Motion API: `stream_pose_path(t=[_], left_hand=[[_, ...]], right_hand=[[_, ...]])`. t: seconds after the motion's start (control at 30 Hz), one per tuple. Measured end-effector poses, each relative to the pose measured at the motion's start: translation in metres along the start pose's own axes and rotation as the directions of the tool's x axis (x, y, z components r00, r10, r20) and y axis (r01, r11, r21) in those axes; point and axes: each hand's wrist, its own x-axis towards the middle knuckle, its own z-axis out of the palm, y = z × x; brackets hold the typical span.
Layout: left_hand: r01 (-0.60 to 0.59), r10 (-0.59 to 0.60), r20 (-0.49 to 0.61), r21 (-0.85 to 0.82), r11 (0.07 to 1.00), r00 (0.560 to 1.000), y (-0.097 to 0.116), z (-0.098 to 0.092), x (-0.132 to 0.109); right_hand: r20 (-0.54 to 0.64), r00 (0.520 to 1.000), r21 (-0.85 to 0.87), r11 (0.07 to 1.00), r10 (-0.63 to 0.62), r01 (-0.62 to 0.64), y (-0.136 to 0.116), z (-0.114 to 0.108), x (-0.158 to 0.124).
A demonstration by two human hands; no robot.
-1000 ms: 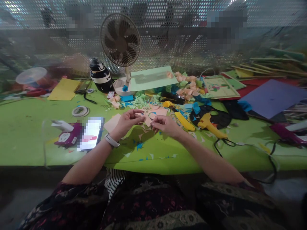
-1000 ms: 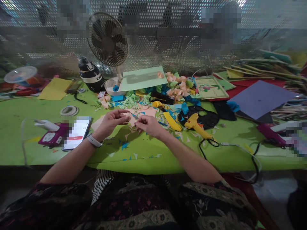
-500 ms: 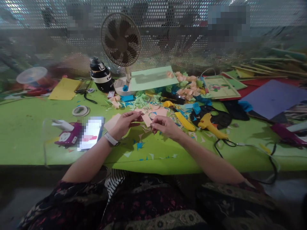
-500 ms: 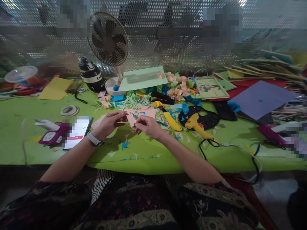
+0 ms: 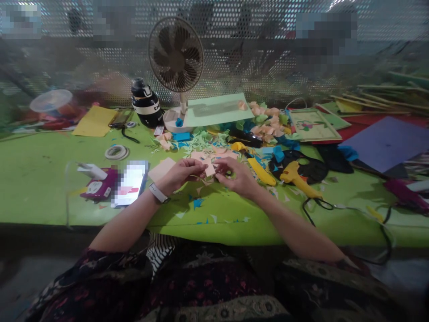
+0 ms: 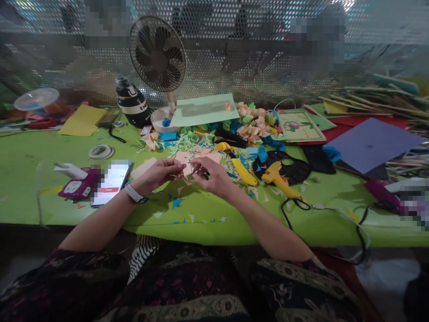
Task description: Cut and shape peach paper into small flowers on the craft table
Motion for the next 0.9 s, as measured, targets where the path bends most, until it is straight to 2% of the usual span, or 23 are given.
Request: stream_pose_path(t=[0.1,0.2,0.53,0.73,0.9], left_hand=[[0.016,-0.016,0.033,-0.004,1.0,0.999,-0.001,0.001,0.0],[0.023,-0.023,0.027,-0.002,1.0,0.999,-0.002,0.001,0.0],[-0.041,0.04,0.002,0.074,0.996,0.999,-0.004,0.001,0.0],[-0.072,0.074,-0.016,0.109,0.991,0.997,-0.004,0.005,0.0],[-0.064,0.067,-0.04,0.081,0.995,0.997,-0.003,0.011,-0.001]], right_hand=[[0.015,0.981,-0.125,0.973,-0.192,0.192,0.006,0.003,-0.001],[-0.013,0.96,-0.148,0.951,-0.278,0.273,0.01,0.006,-0.002],[-0.024,0.945,-0.189,0.93,-0.326,0.316,0.009,0.006,-0.004],[-0.13,0.949,-0.199,0.945,-0.286,0.258,0.009,0.009,-0.004],[-0.15,0.954,-0.198,0.953,-0.259,0.227,0.012,0.011,-0.003]])
